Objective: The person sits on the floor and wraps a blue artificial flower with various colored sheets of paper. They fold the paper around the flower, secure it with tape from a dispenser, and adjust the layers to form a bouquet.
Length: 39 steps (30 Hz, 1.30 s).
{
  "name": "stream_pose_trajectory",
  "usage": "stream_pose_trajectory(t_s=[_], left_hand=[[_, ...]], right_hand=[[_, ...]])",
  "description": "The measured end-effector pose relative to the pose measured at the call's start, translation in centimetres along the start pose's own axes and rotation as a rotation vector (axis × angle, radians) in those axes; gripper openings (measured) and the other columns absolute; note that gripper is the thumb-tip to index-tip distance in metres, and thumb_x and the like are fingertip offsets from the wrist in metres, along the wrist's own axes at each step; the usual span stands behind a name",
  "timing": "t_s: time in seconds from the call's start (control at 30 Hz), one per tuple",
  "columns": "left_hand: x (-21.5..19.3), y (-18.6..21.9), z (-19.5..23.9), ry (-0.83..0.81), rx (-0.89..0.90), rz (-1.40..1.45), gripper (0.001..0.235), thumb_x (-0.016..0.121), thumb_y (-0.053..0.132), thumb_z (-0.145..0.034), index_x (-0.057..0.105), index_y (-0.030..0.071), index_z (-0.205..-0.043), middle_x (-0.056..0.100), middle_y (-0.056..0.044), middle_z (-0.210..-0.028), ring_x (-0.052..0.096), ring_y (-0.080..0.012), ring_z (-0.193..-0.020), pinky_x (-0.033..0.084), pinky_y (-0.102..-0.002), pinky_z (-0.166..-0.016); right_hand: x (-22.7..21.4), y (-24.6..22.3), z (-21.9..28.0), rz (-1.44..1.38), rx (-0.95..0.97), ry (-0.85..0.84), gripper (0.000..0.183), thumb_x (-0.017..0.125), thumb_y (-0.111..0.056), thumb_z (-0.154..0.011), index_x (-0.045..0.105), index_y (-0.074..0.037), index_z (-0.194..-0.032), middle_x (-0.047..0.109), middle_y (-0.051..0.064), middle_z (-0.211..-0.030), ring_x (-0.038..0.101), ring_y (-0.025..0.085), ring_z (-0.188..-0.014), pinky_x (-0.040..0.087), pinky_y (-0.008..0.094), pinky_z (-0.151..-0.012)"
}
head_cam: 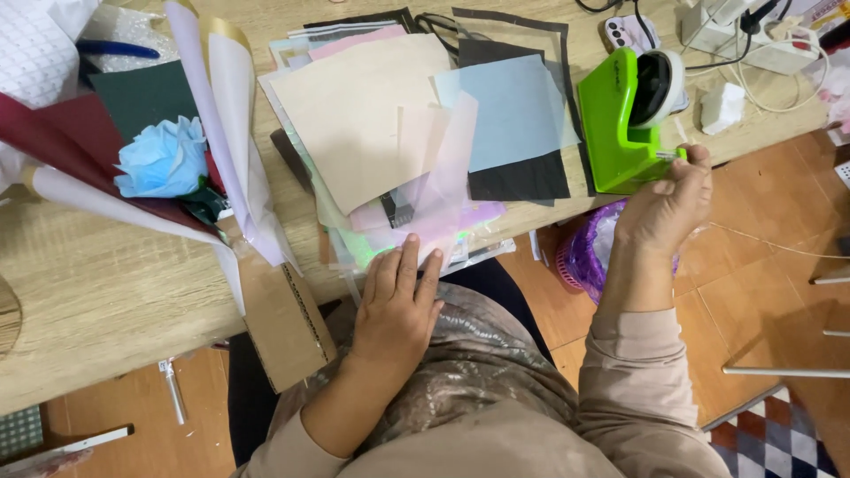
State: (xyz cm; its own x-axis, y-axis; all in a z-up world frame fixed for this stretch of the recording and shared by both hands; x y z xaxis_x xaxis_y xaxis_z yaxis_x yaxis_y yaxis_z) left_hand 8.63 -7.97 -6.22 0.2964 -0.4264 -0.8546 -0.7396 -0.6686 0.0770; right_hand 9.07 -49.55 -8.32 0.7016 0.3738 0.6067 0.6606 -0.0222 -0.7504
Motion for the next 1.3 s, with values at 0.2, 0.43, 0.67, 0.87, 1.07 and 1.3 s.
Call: stream_pose_trajectory(t_s=[0.2, 0.43, 0.67, 0.87, 1.07, 1.3], left_hand=[[-0.4, 0.1, -0.2, 0.033, -0.009, 0.018, 0.073, 0.087, 0.03, -0.078, 0.06, 0.007, -0.141, 0.049, -0.024, -0.148, 0.046, -0.0354, -0.128, 0.044, -0.053, -0.116], [-0.5, -0.1, -0.4, 0.063, -0.024, -0.01, 0.076, 0.089, 0.031, -0.073, 0.061, 0.007, -0.139, 0.052, -0.025, -0.146, 0.051, -0.0379, -0.124, 0.045, -0.054, -0.112], [1.7, 0.2, 0.3, 0.217, -0.013, -0.037, 0.041, 0.061, 0.015, -0.1, 0.059, 0.004, -0.14, 0.059, -0.027, -0.134, 0.057, -0.0386, -0.116, 0.047, -0.053, -0.105], [3.2, 0.2, 0.4, 0.179, -0.018, -0.075, 0.049, 0.051, 0.026, -0.103, 0.052, 0.0, -0.145, 0.056, -0.028, -0.135, 0.053, -0.0389, -0.12, 0.042, -0.052, -0.108], [2.1, 0.3, -0.1, 0.167, -0.013, -0.111, 0.052, 0.062, 0.024, -0.096, 0.055, -0.001, -0.141, 0.057, -0.027, -0.132, 0.054, -0.0394, -0.117, 0.043, -0.05, -0.102], [1.6, 0.5, -0.1, 0.144, -0.032, -0.117, 0.047, 0.06, 0.017, -0.097, 0.056, 0.0, -0.141, 0.057, -0.026, -0.132, 0.053, -0.039, -0.117, 0.042, -0.048, -0.099]], right_hand=[[-1.0, 1.3, 0.2, -0.016, 0.028, 0.121, 0.015, 0.064, 0.001, -0.082, 0.06, -0.006, -0.07, 0.059, 0.003, -0.08, 0.058, 0.018, -0.081, 0.048, 0.031, -0.078], [2.1, -1.3, 7.1, 0.187, 0.02, 0.066, 0.014, 0.065, -0.004, -0.09, 0.064, -0.009, -0.103, 0.054, -0.002, -0.09, 0.053, 0.015, -0.086, 0.047, 0.031, -0.078], [12.6, -4.3, 17.2, 0.575, -0.317, -0.962, 0.005, 0.072, -0.01, -0.101, 0.072, -0.006, -0.104, 0.057, 0.012, -0.111, 0.057, 0.03, -0.114, 0.043, 0.043, -0.105], [18.9, -3.2, 20.8, 0.696, -0.387, -1.569, 0.005, 0.072, -0.008, -0.097, 0.077, -0.008, -0.098, 0.072, 0.004, -0.082, 0.068, 0.026, -0.086, 0.05, 0.039, -0.085], [24.8, -5.6, 24.0, 1.04, -0.514, -1.921, 0.01, 0.071, -0.007, -0.095, 0.075, -0.004, -0.086, 0.075, 0.011, -0.078, 0.071, 0.032, -0.08, 0.051, 0.041, -0.082], [25.5, -3.6, 25.1, 1.34, -0.696, -2.102, 0.013, 0.072, -0.009, -0.091, 0.083, -0.016, -0.094, 0.08, 0.004, -0.084, 0.072, 0.023, -0.086, 0.049, 0.035, -0.087]])
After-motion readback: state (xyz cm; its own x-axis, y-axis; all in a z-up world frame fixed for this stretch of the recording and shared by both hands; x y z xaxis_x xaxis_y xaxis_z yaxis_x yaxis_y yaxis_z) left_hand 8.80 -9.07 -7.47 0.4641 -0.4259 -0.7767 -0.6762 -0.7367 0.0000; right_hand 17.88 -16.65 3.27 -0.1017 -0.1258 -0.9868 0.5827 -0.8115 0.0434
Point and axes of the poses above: each hand's wrist, its own z-axis away from the middle knuckle, its own x-axis out of the palm, y = z × x, the point moved 6 cm from there along -z, towards the middle knuckle
